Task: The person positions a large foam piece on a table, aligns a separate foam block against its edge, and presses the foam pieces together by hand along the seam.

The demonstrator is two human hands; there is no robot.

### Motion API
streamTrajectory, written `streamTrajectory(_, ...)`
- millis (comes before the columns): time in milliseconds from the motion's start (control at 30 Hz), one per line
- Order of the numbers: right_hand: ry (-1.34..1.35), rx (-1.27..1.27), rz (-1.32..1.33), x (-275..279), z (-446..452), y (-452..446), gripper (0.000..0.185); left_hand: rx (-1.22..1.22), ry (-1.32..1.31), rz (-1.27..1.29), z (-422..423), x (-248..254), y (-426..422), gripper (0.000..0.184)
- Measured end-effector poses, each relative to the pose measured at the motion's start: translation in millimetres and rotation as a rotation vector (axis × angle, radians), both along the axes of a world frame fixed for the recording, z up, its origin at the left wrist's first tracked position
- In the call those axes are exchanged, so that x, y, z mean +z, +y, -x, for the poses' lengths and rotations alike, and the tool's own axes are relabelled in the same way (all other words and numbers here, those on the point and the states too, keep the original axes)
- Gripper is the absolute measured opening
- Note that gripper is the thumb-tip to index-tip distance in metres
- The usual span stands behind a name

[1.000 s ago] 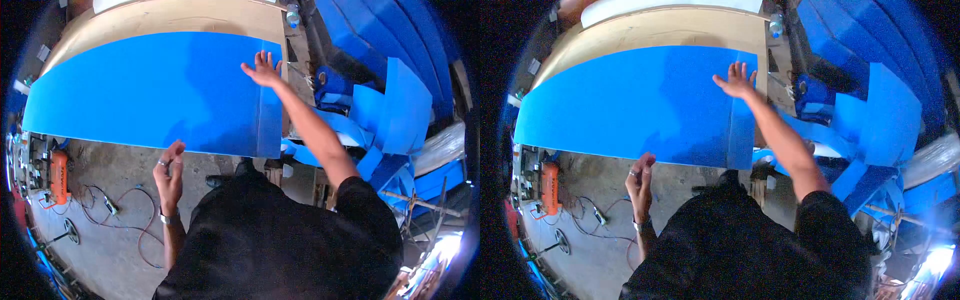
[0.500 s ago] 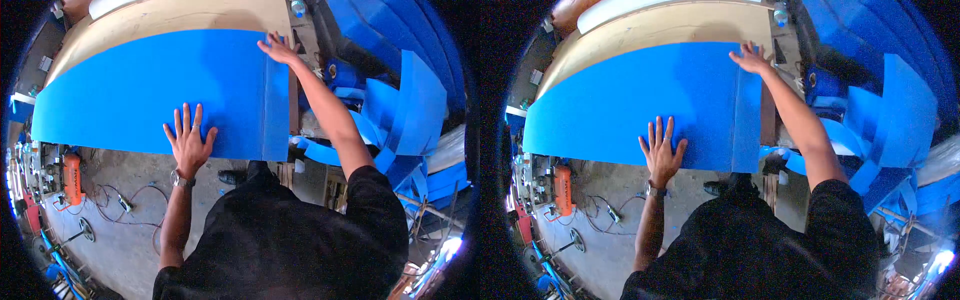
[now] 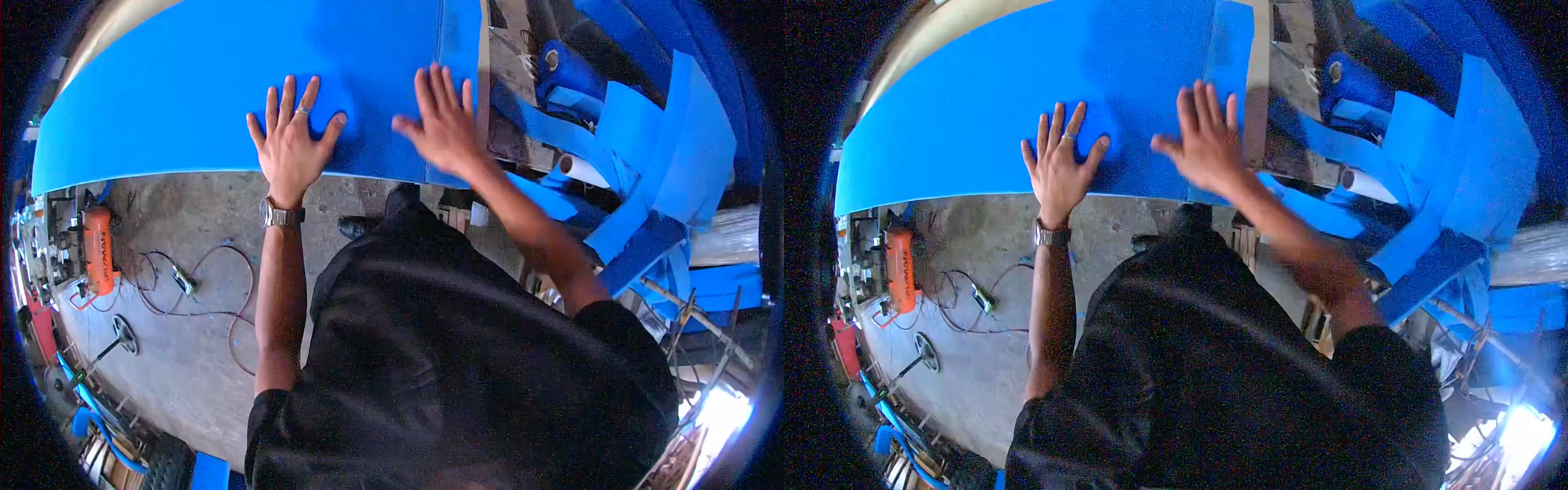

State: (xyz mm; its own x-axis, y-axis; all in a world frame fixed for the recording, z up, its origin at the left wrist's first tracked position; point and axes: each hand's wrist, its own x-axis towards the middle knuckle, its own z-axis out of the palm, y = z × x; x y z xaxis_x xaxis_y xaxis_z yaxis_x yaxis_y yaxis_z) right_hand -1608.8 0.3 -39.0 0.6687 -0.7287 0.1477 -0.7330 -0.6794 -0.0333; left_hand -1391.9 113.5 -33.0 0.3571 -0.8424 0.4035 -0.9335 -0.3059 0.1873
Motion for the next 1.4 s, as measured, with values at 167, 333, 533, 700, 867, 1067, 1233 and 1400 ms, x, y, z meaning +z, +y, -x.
streamTrajectory(167,-0.186,0.257,-0.196,48,23,87,0.077,0.016,-0.008,0.033,-2,0,-2,0.069)
streamTrajectory(333,-0.931,0.044,-0.852,65,62,49,0.046,0.022,0.001,0.010,3,-2,2,0.067)
streamTrajectory(533,-0.796,-0.323,-0.583,39,99,53,0.026,0.029,-0.029,0.011,-2,-2,0,0.066)
streamTrajectory(700,-0.684,-0.247,-0.638,27,103,68,0.018,0.014,-0.030,0.053,-1,-3,0,0.067)
streamTrajectory(867,-0.654,-0.283,-0.625,43,110,69,0.017,0.003,-0.036,0.074,-2,-6,1,0.068)
streamTrajectory(1067,-0.539,-0.231,-0.642,47,102,69,0.016,0.006,-0.067,0.071,-3,-8,1,0.068)
streamTrajectory(1233,-0.428,-0.209,-0.669,51,95,63,0.018,-0.002,-0.049,0.084,-5,-9,1,0.068)
streamTrajectory(1400,-0.695,-0.217,-0.886,32,118,50,0.019,0.006,-0.063,0.077,-3,-7,1,0.068)
